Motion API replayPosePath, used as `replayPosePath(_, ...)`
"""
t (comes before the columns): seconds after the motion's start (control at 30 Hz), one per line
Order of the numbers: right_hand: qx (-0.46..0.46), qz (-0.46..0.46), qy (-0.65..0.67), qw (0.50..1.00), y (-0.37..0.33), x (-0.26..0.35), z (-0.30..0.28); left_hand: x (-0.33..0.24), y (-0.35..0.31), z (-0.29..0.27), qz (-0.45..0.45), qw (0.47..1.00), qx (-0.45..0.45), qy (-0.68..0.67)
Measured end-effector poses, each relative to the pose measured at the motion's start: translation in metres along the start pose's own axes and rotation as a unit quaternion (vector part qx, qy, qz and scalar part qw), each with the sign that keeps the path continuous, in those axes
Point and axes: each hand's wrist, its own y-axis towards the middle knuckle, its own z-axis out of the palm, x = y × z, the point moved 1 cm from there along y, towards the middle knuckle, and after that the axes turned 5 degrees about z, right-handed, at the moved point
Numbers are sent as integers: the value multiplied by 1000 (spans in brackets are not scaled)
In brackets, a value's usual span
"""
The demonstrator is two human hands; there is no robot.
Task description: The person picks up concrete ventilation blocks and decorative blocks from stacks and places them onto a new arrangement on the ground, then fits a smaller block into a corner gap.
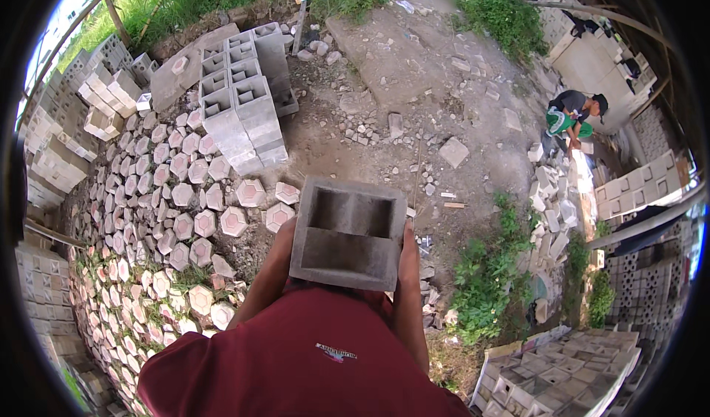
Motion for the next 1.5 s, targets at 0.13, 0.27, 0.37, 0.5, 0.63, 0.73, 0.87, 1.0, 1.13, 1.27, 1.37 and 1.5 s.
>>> replayPosePath(0.13,49,63,128,989,73,21,41,-13,86,-8,10,999,-30,-6)
replayPosePath(0.27,60,107,123,985,118,43,69,-40,132,-17,-47,995,-44,-78)
replayPosePath(0.37,131,109,96,981,177,63,81,-54,196,-21,-37,993,-71,-85)
replayPosePath(0.5,232,123,-8,965,256,85,83,-58,262,-29,-51,987,-103,-111)
replayPosePath(0.63,295,120,-86,944,353,112,101,-69,349,-26,-1,989,-110,-103)
replayPosePath(0.73,329,113,-157,924,435,121,108,-84,417,-22,20,985,-87,-148)
replayPosePath(0.87,376,137,-182,898,525,148,141,-91,499,-28,44,977,-101,-182)
replayPosePath(1.0,401,176,-200,876,599,160,154,-103,553,-19,53,974,-146,-163)
replayPosePath(1.13,356,300,-204,861,653,166,190,-113,591,-28,71,968,-171,-172)
replayPosePath(1.27,300,340,-199,869,711,148,219,-114,629,-48,76,963,-190,-174)
replayPosePath(1.37,279,319,-241,873,738,141,247,-100,662,-84,74,959,-218,-167)
replayPosePath(1.5,260,315,-291,865,789,130,286,-105,715,-119,52,959,-248,-126)
